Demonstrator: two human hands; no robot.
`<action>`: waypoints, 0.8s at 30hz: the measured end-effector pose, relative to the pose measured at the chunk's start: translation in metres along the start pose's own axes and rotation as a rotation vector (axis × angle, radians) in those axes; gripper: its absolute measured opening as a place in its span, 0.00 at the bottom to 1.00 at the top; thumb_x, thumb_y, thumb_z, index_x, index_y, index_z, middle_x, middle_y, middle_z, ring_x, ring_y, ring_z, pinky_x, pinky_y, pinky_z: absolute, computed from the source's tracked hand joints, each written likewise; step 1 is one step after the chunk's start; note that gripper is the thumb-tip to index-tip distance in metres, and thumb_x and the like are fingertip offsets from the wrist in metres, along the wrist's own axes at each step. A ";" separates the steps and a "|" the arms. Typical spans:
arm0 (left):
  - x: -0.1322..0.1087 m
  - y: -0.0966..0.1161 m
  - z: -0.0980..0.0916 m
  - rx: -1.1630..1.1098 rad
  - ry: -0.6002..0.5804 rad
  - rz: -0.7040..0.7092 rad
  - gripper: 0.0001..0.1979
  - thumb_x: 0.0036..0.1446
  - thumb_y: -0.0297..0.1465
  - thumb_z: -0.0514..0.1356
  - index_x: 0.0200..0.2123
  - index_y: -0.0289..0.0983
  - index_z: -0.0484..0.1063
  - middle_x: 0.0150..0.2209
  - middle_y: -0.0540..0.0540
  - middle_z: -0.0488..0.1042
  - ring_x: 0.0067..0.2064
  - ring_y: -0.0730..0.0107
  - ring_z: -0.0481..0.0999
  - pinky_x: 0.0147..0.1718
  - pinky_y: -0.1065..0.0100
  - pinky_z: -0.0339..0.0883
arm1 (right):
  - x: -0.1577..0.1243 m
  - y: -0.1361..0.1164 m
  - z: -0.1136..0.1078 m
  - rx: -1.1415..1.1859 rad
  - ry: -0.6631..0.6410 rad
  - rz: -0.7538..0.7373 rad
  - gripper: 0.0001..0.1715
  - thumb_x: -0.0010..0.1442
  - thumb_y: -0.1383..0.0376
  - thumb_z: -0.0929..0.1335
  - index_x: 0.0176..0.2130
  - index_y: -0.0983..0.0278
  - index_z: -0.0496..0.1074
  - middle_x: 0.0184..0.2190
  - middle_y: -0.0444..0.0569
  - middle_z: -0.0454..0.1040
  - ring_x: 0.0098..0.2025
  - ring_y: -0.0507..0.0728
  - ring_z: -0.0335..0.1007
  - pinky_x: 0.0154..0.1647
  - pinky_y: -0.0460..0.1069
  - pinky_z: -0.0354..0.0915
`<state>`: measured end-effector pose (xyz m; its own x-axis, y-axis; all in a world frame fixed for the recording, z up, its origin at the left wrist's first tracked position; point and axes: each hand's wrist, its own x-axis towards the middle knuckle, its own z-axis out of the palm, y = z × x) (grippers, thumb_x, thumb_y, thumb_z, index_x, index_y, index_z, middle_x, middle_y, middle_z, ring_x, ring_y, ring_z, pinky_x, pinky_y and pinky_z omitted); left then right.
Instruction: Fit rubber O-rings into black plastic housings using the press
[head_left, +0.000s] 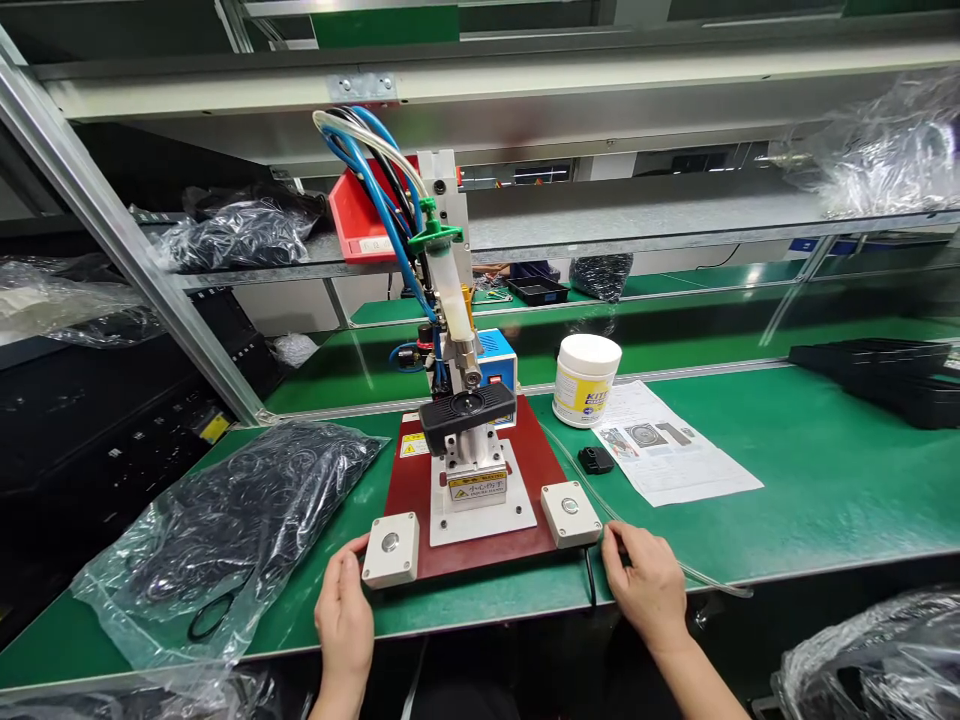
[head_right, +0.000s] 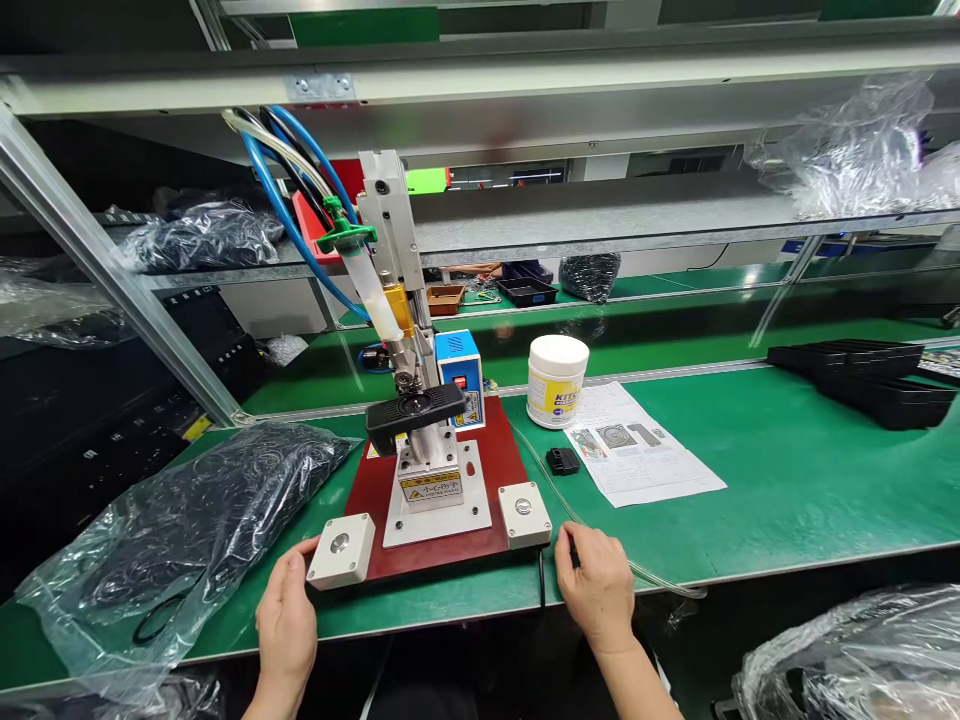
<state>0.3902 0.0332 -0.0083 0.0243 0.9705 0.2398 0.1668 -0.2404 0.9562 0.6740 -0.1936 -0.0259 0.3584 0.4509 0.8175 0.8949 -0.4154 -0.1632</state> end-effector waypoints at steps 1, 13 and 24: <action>0.000 0.000 0.000 -0.001 0.001 0.002 0.29 0.55 0.56 0.50 0.41 0.37 0.73 0.42 0.42 0.76 0.45 0.56 0.74 0.42 0.62 0.66 | 0.000 0.000 0.000 -0.001 0.001 -0.001 0.07 0.65 0.66 0.63 0.36 0.65 0.70 0.27 0.47 0.74 0.28 0.55 0.68 0.32 0.51 0.56; 0.001 -0.005 0.000 -0.006 0.004 0.011 0.27 0.57 0.54 0.50 0.41 0.37 0.73 0.42 0.43 0.76 0.45 0.57 0.73 0.42 0.62 0.65 | 0.000 0.000 0.001 -0.012 0.012 -0.005 0.07 0.65 0.66 0.63 0.35 0.65 0.70 0.26 0.46 0.74 0.27 0.54 0.68 0.32 0.51 0.57; 0.000 -0.005 -0.001 -0.009 0.004 0.010 0.27 0.57 0.53 0.50 0.41 0.37 0.73 0.42 0.43 0.76 0.45 0.57 0.73 0.43 0.61 0.65 | -0.001 0.000 0.001 -0.011 0.011 0.011 0.08 0.65 0.66 0.63 0.35 0.65 0.70 0.26 0.47 0.75 0.27 0.54 0.69 0.32 0.50 0.57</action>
<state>0.3881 0.0345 -0.0131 0.0223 0.9680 0.2500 0.1575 -0.2504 0.9553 0.6735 -0.1931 -0.0269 0.3656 0.4372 0.8217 0.8877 -0.4292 -0.1666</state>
